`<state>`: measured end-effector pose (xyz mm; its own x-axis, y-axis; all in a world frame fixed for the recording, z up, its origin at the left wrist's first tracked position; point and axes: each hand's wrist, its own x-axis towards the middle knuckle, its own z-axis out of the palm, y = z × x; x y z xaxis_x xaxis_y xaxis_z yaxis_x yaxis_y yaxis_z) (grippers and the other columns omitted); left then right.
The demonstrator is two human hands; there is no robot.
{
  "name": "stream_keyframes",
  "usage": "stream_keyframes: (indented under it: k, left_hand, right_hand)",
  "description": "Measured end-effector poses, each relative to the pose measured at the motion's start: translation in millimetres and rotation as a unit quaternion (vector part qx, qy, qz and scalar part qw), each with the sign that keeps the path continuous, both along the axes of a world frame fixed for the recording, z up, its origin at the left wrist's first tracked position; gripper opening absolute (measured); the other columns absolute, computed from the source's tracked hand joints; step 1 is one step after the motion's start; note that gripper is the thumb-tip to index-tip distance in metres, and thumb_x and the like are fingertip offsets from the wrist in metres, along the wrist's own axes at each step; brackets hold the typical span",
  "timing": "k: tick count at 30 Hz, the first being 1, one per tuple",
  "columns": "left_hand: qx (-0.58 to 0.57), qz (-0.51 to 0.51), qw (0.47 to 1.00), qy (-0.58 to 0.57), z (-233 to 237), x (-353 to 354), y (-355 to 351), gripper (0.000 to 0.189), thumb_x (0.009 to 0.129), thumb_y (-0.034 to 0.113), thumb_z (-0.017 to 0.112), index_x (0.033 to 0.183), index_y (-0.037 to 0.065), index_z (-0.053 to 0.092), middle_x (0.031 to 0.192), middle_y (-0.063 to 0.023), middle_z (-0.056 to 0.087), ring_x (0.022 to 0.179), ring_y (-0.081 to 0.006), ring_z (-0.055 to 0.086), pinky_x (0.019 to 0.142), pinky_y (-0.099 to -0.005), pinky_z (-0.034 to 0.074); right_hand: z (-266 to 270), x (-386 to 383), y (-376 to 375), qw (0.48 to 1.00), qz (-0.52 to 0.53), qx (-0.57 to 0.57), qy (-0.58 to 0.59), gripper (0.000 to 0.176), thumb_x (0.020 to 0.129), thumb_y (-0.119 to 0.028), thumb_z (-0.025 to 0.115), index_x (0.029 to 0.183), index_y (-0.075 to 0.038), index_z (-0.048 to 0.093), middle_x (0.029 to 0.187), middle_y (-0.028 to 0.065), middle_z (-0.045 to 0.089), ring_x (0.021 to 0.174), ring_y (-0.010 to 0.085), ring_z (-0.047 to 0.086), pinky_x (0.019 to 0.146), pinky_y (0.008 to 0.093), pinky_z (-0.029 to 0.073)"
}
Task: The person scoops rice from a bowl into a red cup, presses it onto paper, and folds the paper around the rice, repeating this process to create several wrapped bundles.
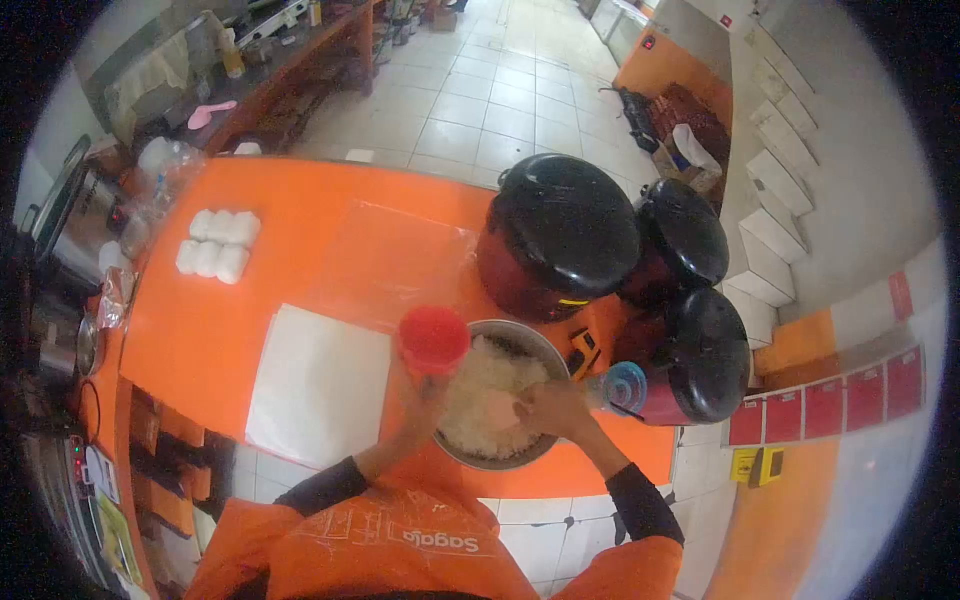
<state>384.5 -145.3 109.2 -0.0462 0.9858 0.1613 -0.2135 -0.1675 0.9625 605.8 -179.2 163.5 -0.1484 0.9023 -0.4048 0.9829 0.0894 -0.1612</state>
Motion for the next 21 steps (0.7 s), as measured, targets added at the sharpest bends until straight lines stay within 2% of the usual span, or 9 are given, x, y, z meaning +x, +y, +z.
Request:
stream_keyframes:
  k: [2,4,7,10,13,16,19,21]
  left_hand:
    - [-0.011,0.034,0.998,-0.045,-14,3,-2,0.086,0.082,0.011,0.072,0.145,0.000,0.014,0.142,-0.0163,0.029,0.131,-0.0256,0.032,0.108,-0.0388,0.029]
    - [-0.016,0.036,0.996,-0.074,-6,1,-2,0.083,0.084,0.011,0.070,0.145,0.000,0.014,0.141,-0.0159,0.029,0.132,-0.0255,0.031,0.109,-0.0387,0.026]
    - [-0.013,0.026,0.999,-0.031,-10,-3,-1,0.080,0.086,0.015,0.067,0.145,0.001,0.014,0.142,-0.0154,0.029,0.132,-0.0249,0.029,0.110,-0.0379,0.023]
    - [-0.016,0.022,0.999,-0.042,-8,-2,2,0.079,0.087,0.018,0.066,0.145,0.001,0.015,0.142,-0.0151,0.029,0.133,-0.0248,0.028,0.111,-0.0381,0.021]
    - [-0.053,-0.028,0.998,-0.015,2,-9,0,0.078,0.088,0.018,0.066,0.144,0.001,0.016,0.142,-0.0148,0.029,0.132,-0.0246,0.028,0.111,-0.0385,0.020]
    - [-0.031,-0.020,0.998,-0.053,-14,-2,0,0.079,0.087,0.019,0.067,0.144,0.001,0.015,0.142,-0.0141,0.029,0.133,-0.0233,0.027,0.109,-0.0378,0.024]
    - [-0.045,-0.040,0.994,-0.086,-3,-6,2,0.080,0.086,0.020,0.069,0.144,0.002,0.018,0.140,-0.0140,0.035,0.131,-0.0228,0.032,0.107,-0.0371,0.030]
    - [-0.026,-0.032,0.999,-0.016,13,-16,7,0.080,0.083,0.020,0.072,0.143,0.002,0.023,0.137,-0.0146,0.039,0.129,-0.0233,0.037,0.106,-0.0368,0.033]
  right_hand:
    - [-10,-5,0,0.999,0.033,0.023,0.023,0.032,0.082,-0.041,0.058,0.084,-0.012,0.071,0.070,0.0152,0.066,0.067,0.0352,0.065,0.063,0.0453,0.051]
    - [-18,-16,3,0.994,0.069,0.048,0.065,0.031,0.082,-0.041,0.057,0.082,-0.013,0.071,0.069,0.0146,0.065,0.066,0.0348,0.064,0.063,0.0453,0.051]
    - [-14,-37,12,0.995,0.068,0.002,0.079,0.038,0.084,-0.047,0.053,0.090,-0.014,0.072,0.078,0.0176,0.066,0.076,0.0372,0.064,0.071,0.0492,0.049]
    - [-13,-36,15,0.992,0.094,-0.008,0.088,0.037,0.084,-0.046,0.053,0.092,-0.016,0.071,0.077,0.0176,0.066,0.075,0.0373,0.064,0.070,0.0497,0.049]
    - [-4,-34,15,0.993,0.097,-0.025,0.054,0.036,0.084,-0.046,0.054,0.093,-0.017,0.071,0.076,0.0167,0.066,0.075,0.0366,0.064,0.069,0.0499,0.049]
    - [-11,-22,13,0.991,0.107,-0.015,0.076,0.037,0.083,-0.047,0.055,0.094,-0.016,0.071,0.078,0.0159,0.067,0.076,0.0363,0.065,0.069,0.0483,0.050]
    - [-25,-3,1,0.986,0.054,0.031,0.153,0.030,0.083,-0.040,0.061,0.088,-0.011,0.071,0.073,0.0131,0.067,0.069,0.0329,0.065,0.063,0.0415,0.050]
    - [-19,5,-1,0.986,0.010,0.033,0.162,0.029,0.082,-0.037,0.063,0.088,-0.010,0.071,0.074,0.0126,0.067,0.069,0.0301,0.066,0.063,0.0393,0.050]
